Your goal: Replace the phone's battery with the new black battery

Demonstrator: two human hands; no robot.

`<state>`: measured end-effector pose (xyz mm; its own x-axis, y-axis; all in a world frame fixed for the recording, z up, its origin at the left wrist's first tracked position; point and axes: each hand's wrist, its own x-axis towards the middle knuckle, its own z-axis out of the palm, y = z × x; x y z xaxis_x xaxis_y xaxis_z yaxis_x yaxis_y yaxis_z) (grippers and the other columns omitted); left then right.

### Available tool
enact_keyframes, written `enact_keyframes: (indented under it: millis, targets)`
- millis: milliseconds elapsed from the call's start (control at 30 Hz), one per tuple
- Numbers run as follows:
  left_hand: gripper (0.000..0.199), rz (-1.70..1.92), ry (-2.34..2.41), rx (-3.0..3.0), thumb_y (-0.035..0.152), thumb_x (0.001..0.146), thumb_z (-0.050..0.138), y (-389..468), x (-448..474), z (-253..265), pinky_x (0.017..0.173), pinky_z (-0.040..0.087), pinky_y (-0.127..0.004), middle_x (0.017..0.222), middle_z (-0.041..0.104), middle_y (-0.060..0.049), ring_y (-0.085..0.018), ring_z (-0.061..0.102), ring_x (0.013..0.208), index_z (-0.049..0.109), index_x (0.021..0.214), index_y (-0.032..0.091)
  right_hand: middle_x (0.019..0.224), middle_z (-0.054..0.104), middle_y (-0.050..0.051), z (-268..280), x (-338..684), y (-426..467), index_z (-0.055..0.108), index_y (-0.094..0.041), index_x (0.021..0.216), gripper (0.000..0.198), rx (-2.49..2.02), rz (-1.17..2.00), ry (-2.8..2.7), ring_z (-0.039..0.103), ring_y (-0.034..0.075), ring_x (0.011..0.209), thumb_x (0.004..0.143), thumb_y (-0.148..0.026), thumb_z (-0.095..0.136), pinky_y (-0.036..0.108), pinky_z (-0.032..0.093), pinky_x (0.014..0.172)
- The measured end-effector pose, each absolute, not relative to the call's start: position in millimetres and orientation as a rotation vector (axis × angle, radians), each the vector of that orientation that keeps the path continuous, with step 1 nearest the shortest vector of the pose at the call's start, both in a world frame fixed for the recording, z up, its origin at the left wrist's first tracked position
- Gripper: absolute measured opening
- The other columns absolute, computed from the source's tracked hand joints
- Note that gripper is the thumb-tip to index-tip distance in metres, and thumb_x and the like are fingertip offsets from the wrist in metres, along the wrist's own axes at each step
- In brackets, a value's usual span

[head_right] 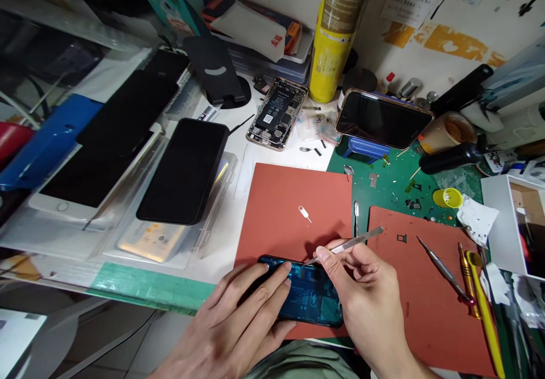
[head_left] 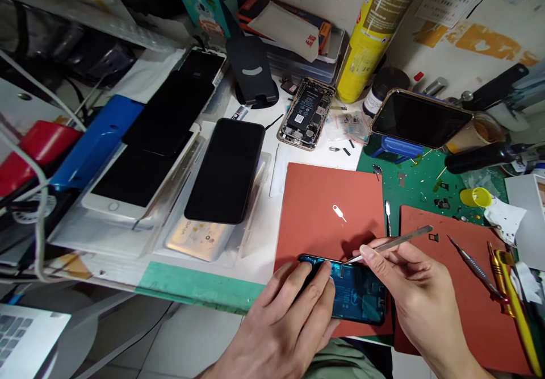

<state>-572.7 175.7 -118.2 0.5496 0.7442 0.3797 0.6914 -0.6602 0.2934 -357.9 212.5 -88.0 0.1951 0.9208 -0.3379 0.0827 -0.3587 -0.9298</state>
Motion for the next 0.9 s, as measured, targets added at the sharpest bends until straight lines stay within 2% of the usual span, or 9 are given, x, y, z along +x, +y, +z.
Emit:
enact_keyframes:
  millis: [567, 900]
  targets:
    - [0.03, 0.739, 1.262, 2.659, 0.029, 0.108, 0.065, 173.5, -572.3, -118.3, 0.106, 0.047, -0.048, 0.14, 0.076, -0.011, -0.034, 0.065, 0.124, 0.074, 0.129, 0.01, 0.087, 0.081, 0.004, -87.5, -357.5, 212.8, 0.083, -0.023, 0.079, 0.021, -1.663, 1.253, -0.955, 0.075, 0.018, 0.074, 0.087, -0.041, 0.09, 0.027, 0.064, 0.069]
    - [0.031, 0.777, 1.199, 2.61, 0.024, 0.104, 0.07, 177.0, -572.7, -120.7, 0.105, 0.048, -0.05, 0.14, 0.075, -0.014, -0.036, 0.063, 0.126, 0.073, 0.13, 0.006, 0.087, 0.08, 0.003, -85.9, -355.8, 212.6, 0.082, -0.025, 0.08, 0.019, -1.66, 1.296, -0.956, 0.073, 0.019, 0.077, 0.09, -0.04, 0.088, 0.03, 0.062, 0.071]
